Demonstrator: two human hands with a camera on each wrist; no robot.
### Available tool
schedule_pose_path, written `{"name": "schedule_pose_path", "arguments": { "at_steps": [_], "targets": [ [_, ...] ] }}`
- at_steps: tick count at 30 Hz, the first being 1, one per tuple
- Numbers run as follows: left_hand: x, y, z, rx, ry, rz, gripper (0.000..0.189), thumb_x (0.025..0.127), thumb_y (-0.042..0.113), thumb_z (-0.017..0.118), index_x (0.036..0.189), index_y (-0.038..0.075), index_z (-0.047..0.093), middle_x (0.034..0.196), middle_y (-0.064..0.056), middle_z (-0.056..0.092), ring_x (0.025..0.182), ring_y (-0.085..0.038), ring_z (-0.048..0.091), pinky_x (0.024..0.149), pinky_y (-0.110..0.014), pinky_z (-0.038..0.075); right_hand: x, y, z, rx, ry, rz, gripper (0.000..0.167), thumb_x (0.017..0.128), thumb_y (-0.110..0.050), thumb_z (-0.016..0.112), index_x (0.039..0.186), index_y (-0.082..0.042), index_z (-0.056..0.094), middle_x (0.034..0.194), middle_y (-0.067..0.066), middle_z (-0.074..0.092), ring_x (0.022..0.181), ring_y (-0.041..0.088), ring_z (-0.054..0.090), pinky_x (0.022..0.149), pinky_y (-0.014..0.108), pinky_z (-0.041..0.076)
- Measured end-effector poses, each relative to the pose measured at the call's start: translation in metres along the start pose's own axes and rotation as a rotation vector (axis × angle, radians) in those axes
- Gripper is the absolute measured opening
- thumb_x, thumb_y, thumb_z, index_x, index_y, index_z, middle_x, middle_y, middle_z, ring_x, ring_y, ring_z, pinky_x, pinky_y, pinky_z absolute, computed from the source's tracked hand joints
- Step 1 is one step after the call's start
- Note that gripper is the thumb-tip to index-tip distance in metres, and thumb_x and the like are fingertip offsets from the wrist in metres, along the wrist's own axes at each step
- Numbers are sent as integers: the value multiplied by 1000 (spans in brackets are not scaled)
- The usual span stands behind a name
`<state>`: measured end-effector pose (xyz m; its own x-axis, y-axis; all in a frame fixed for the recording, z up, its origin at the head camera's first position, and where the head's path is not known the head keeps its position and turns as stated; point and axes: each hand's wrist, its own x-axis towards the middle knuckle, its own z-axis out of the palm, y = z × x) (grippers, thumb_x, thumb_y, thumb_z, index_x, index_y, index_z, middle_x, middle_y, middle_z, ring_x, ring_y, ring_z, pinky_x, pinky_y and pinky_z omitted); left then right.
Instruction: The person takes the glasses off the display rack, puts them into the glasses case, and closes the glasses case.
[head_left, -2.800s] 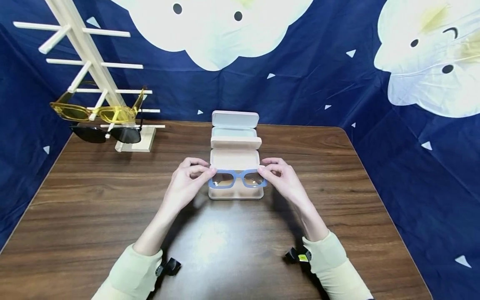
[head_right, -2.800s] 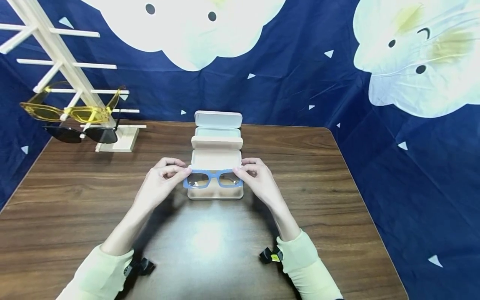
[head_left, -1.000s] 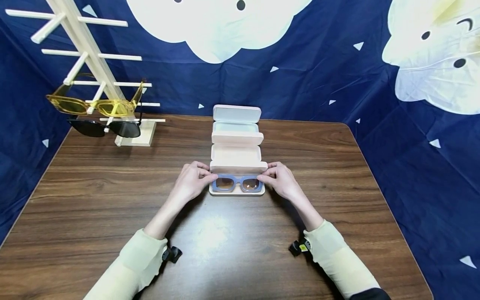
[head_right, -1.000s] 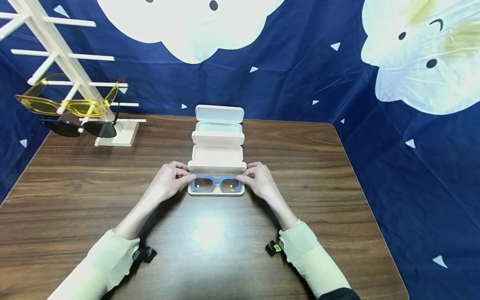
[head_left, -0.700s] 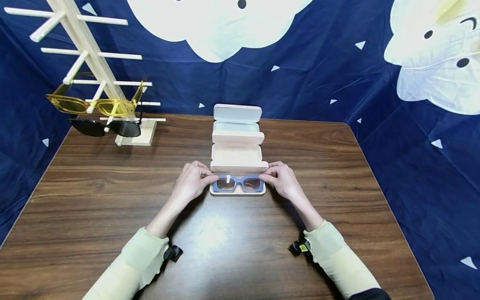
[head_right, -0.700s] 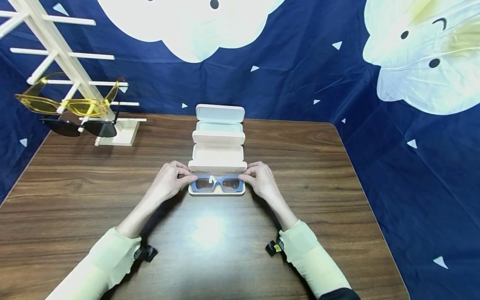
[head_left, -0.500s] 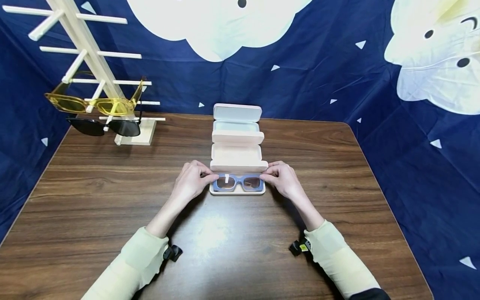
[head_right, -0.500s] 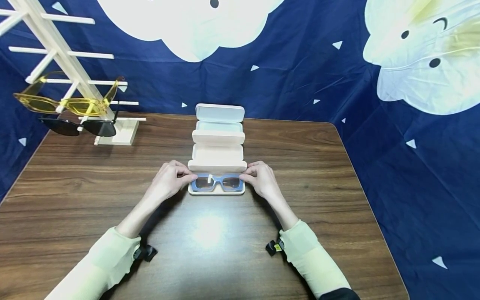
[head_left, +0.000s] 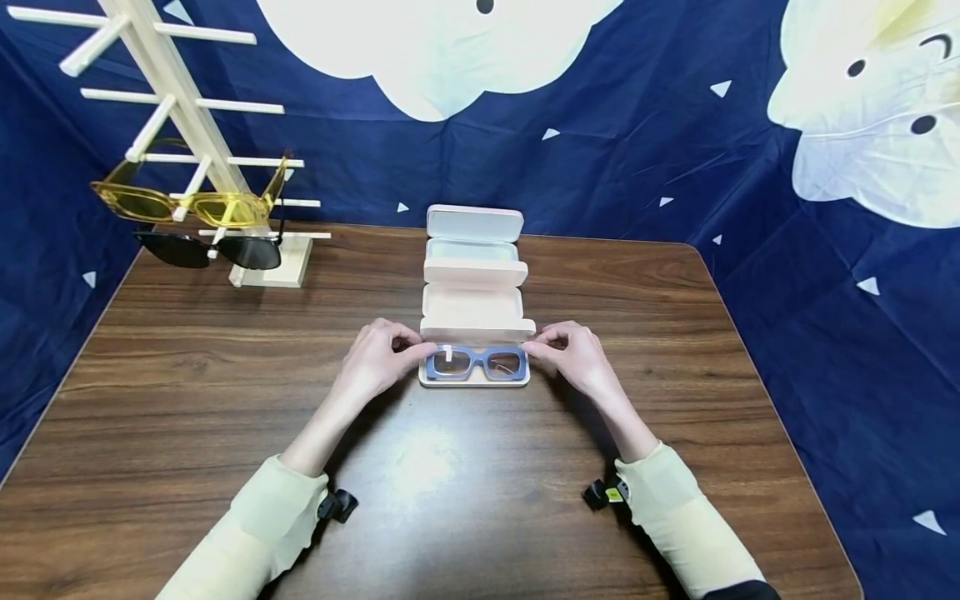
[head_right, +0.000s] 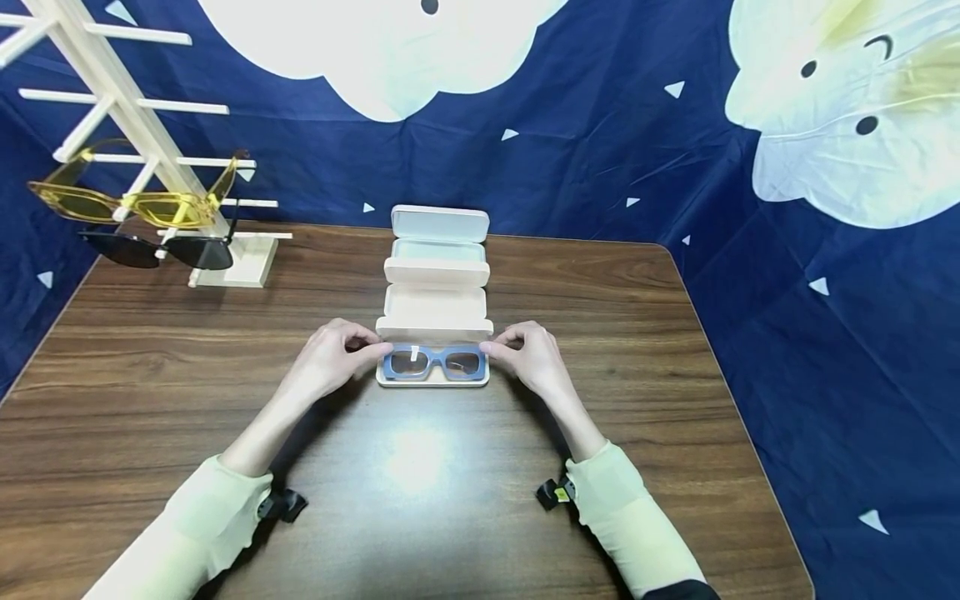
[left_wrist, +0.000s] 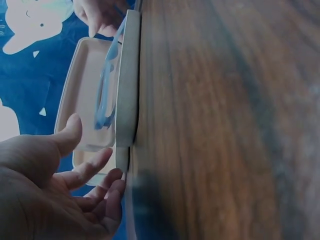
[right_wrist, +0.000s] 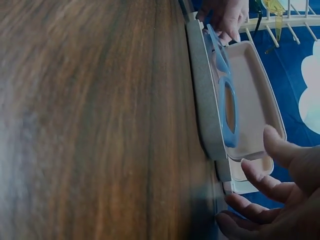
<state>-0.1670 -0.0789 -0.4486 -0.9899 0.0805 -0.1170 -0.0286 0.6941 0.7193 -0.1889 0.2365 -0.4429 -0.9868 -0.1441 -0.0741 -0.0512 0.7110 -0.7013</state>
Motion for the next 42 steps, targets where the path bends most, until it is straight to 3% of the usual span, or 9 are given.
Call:
{"name": "schedule_pose_path", "arguments": {
  "at_steps": [8,17,24,28,32,42],
  "targets": [
    [-1,-2,-9,-17,-47,-31,58,95,58,66,125,9,68,126,-15,62,116,-30,57,100,-48,46,-1,-3,-5,62,1,114,45,91,-52,73,111,-12,72,112,9,74,106,24,65,91,34,48],
    [1,1,-15,-29,-45,-50,81,98,75,39,133,7,67,140,-18,60,132,-35,56,112,-54,43,3,-8,-9,46,-25,100,64,99,-64,52,126,-9,70,132,12,70,128,29,62,110,48,46],
    [6,3,-18,-4,-144,-34,87,100,76,29,140,7,63,146,-19,60,143,-39,49,118,-59,36,5,-15,-10,8,-96,136,68,99,-70,45,121,-12,71,113,13,73,107,27,66,89,34,46],
    [11,2,-19,-3,-201,-68,92,98,79,26,142,7,61,146,-18,61,143,-39,50,119,-59,36,8,-17,-9,0,-135,142,71,98,-73,44,123,-11,70,111,12,74,106,26,68,87,31,47],
    [17,2,-19,-5,-247,-88,94,96,81,27,139,6,64,145,-19,61,142,-39,51,118,-58,37,11,-18,-9,-21,-163,148,76,98,-74,41,125,-10,70,112,13,75,108,26,69,92,37,50],
    [25,6,-14,2,-272,-125,100,92,85,33,145,4,58,148,-17,59,142,-39,50,116,-57,40,14,-19,-2,-15,-222,160,78,100,-71,39,133,-6,67,114,16,76,108,26,70,99,42,53]
  ]
}}
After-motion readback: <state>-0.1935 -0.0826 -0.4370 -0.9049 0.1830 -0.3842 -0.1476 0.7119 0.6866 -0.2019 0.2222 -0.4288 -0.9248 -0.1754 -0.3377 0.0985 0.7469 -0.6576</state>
